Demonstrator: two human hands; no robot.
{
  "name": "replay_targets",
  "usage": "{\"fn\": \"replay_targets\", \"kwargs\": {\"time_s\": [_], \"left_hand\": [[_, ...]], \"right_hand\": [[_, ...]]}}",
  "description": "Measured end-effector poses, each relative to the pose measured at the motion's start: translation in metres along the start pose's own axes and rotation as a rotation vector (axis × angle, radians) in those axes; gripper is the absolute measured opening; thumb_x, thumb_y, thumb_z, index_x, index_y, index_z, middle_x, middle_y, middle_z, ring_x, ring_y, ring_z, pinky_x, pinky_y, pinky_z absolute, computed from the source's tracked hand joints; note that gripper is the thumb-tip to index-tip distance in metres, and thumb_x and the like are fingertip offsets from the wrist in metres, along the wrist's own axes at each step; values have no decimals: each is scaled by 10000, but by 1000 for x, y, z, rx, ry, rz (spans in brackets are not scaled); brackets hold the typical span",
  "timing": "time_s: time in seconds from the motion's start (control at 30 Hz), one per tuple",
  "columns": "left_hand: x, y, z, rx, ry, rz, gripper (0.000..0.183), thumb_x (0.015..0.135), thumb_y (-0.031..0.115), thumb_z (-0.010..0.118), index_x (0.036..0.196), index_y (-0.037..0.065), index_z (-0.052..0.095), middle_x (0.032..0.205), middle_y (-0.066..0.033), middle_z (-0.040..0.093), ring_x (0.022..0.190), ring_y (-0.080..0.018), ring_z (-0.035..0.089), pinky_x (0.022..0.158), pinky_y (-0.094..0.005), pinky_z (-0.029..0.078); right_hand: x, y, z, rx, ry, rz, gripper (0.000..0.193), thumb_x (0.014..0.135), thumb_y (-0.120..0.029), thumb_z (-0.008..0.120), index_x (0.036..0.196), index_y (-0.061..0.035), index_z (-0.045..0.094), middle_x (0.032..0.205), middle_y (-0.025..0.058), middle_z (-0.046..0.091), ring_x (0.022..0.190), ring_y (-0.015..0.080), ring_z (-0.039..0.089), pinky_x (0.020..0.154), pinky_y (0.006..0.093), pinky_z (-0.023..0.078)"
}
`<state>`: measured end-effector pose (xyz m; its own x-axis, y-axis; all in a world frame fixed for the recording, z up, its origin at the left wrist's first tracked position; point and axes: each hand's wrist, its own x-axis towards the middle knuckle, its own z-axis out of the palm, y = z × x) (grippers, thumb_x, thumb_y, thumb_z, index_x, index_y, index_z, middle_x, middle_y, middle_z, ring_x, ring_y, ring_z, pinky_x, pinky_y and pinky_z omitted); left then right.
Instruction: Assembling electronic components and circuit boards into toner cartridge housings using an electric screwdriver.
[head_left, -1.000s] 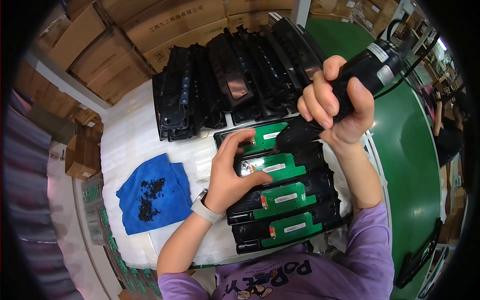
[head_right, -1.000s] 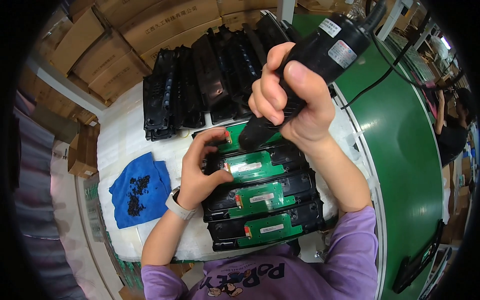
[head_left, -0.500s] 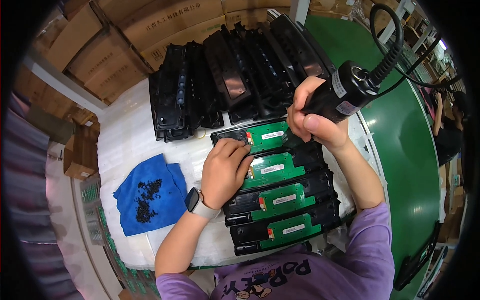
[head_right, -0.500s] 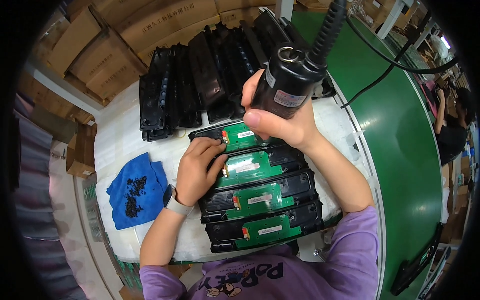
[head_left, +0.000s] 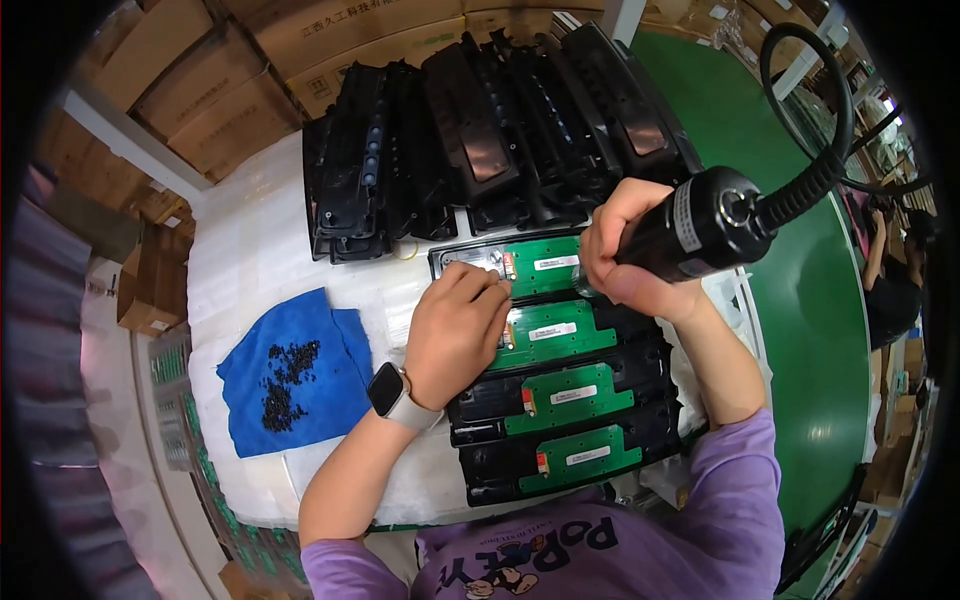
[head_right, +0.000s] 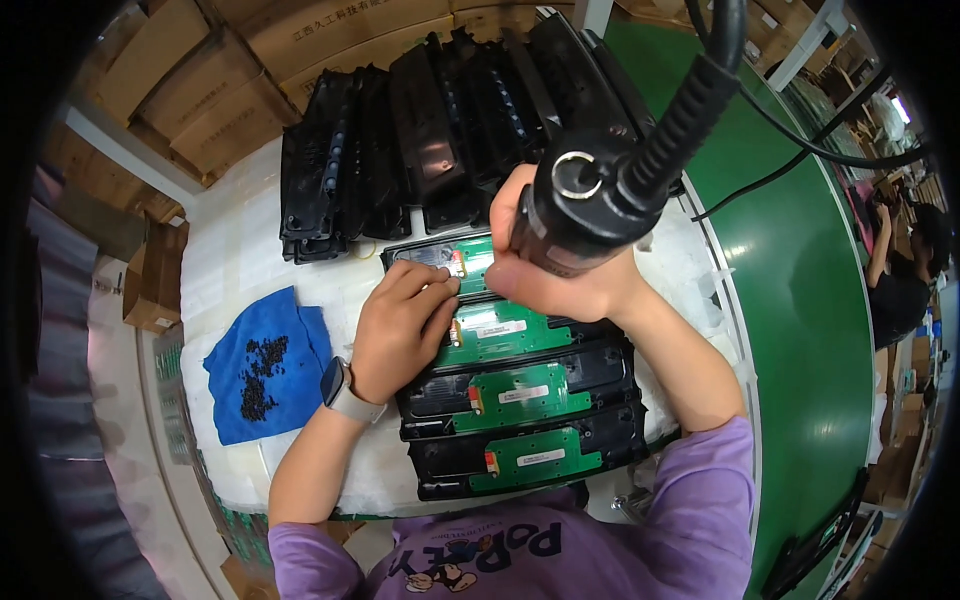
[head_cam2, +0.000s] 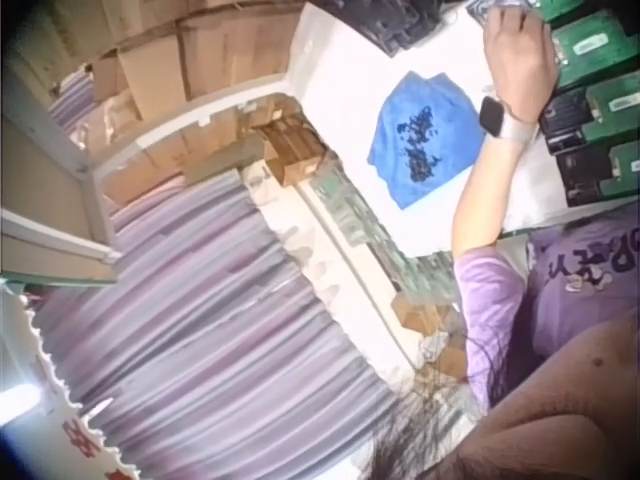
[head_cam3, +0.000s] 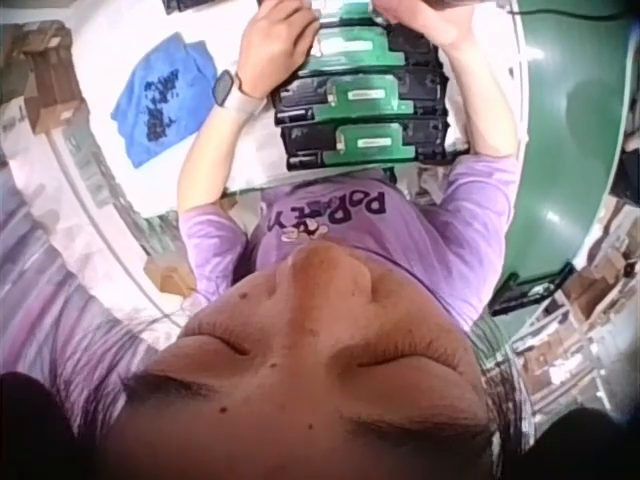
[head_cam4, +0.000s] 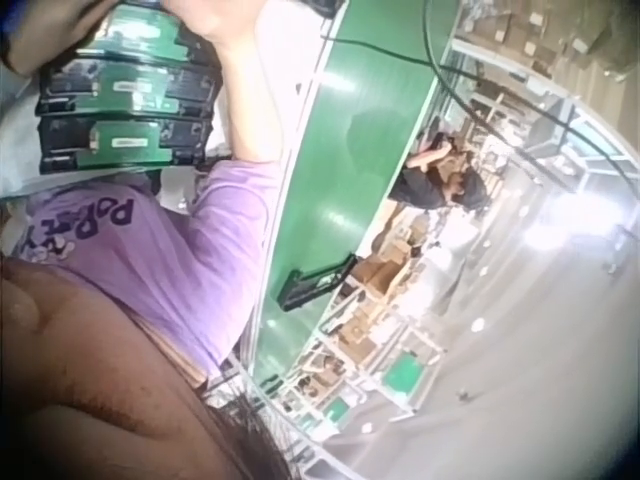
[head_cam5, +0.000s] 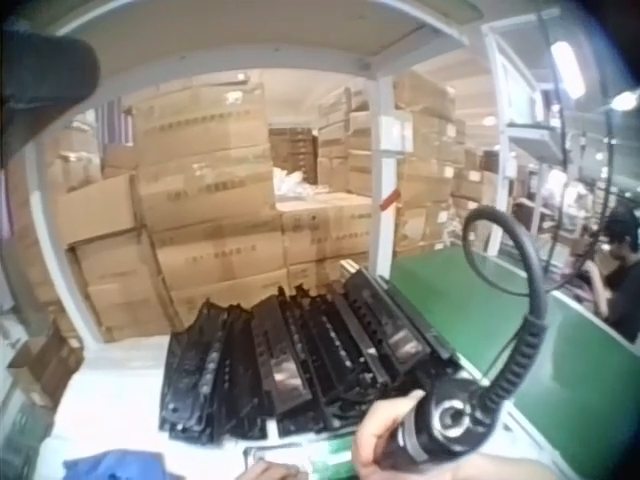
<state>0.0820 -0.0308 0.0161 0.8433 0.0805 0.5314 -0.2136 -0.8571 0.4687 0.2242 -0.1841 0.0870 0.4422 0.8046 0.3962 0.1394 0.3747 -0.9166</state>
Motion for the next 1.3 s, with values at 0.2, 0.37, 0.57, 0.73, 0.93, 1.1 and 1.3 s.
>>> {"fn": "replay_targets", "kwargs": {"time_s": [0.2,0.37,0.57,0.73,0.93,1.1,1.3], "left_hand": [[0,1,-3,13,-46,-25,159,715,15,640,870,-10,619,871,-104,597,807,-280,545,691,-344,469],[-5,0,-3,85,-128,-76,149,741,61,617,881,10,609,874,-88,589,845,-274,534,725,-344,457],[-15,14,-23,186,138,52,195,735,59,604,926,19,598,857,-96,572,833,-274,531,715,-362,451],[-67,-2,-111,632,137,-398,124,710,82,637,824,37,615,712,-119,586,654,-278,585,546,-368,459],[-117,-25,-139,511,15,-601,179,715,133,683,853,28,639,760,-105,588,668,-306,583,575,-352,463],[-127,-30,-136,481,47,-579,125,734,61,644,850,13,637,783,-125,577,670,-322,575,582,-363,459],[-127,-29,-137,496,261,-536,65,779,27,613,826,-14,633,747,-136,592,601,-260,576,548,-311,456]], "right_hand": [[1,3,0,110,11,-2,184,655,-24,684,755,-35,531,654,-11,525,577,44,479,527,182,368],[-2,5,9,-42,-26,-12,236,680,-47,683,815,-39,490,605,3,497,501,68,455,471,206,372],[4,-8,2,251,-49,-163,382,759,-301,658,928,-42,434,564,-8,436,413,88,391,439,221,340],[0,-22,4,275,-50,-231,397,741,-288,670,921,-38,418,565,-4,451,413,88,415,429,214,346],[-1,-24,19,345,-108,-175,405,712,-263,700,897,-36,420,561,7,464,410,92,428,392,201,325],[-5,-21,24,300,-101,-134,402,712,-305,690,869,-63,410,521,-24,438,368,81,415,402,203,356],[-3,-22,25,287,-96,-122,389,721,-301,674,869,-58,409,519,-21,433,367,80,408,392,207,340]]}}
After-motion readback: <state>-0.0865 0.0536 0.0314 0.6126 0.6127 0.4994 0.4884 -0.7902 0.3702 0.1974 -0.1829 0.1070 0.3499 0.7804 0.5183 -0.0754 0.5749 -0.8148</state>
